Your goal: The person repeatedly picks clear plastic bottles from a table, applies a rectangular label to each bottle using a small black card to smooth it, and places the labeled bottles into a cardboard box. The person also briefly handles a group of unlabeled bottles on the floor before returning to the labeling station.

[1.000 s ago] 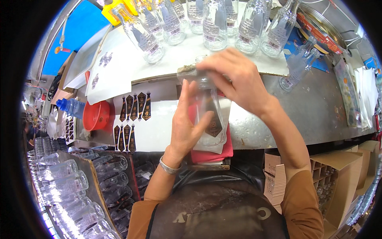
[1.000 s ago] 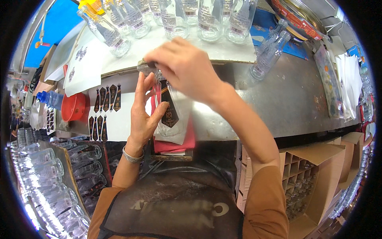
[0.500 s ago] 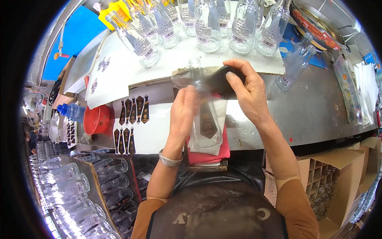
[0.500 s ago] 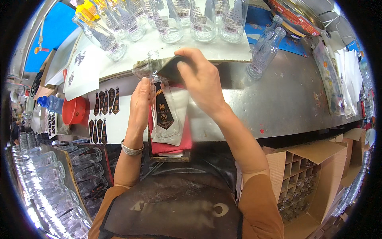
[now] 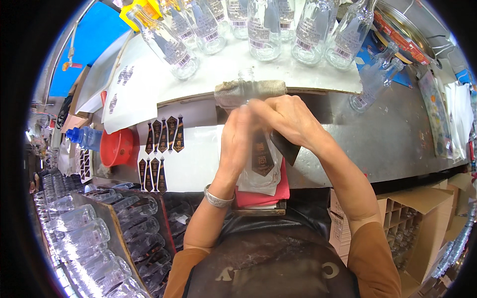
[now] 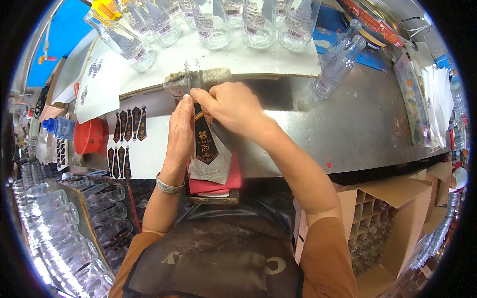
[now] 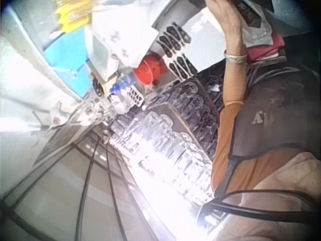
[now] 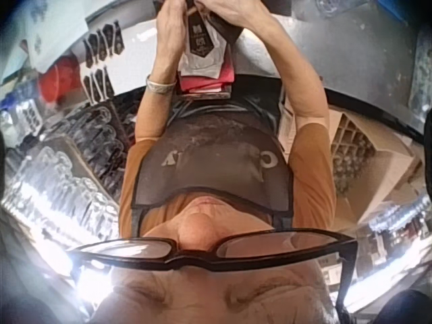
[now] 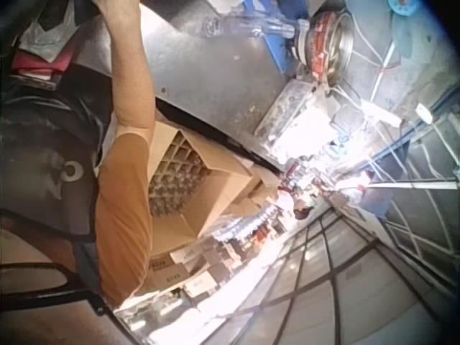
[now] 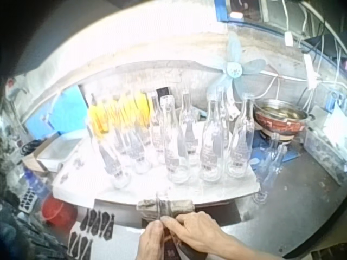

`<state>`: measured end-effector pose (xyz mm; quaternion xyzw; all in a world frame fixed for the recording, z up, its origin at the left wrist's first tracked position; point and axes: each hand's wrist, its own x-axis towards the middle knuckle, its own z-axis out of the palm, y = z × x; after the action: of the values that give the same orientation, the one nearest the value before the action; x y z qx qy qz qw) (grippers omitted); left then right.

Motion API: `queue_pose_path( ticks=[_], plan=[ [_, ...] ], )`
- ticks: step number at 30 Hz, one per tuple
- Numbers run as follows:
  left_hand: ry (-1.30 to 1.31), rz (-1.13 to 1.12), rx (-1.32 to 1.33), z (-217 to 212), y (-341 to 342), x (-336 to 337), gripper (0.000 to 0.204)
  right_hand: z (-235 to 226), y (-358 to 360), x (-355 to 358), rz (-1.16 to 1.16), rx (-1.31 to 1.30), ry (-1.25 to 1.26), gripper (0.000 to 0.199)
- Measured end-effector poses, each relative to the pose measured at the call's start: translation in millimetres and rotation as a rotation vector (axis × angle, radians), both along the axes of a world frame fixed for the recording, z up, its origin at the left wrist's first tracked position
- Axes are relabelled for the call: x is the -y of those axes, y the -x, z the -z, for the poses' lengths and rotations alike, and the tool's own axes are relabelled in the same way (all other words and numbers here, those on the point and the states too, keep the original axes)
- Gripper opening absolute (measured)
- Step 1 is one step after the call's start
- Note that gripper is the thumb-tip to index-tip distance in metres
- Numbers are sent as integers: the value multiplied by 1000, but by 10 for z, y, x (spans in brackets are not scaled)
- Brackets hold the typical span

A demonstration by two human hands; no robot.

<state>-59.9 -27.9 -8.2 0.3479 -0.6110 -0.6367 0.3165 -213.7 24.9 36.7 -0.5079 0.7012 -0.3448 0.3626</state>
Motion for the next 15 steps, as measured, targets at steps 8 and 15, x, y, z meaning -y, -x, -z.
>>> queue_pose_path(
  ticks=[8, 15],
  plan=[
    [-139, 0, -79, 73, 4, 0, 48, 112, 61, -34, -37, 358, -14, 61],
    [-139, 93, -95, -15, -21, -21, 51, 162, 23, -111, 17, 359, 65, 57]
  ],
)
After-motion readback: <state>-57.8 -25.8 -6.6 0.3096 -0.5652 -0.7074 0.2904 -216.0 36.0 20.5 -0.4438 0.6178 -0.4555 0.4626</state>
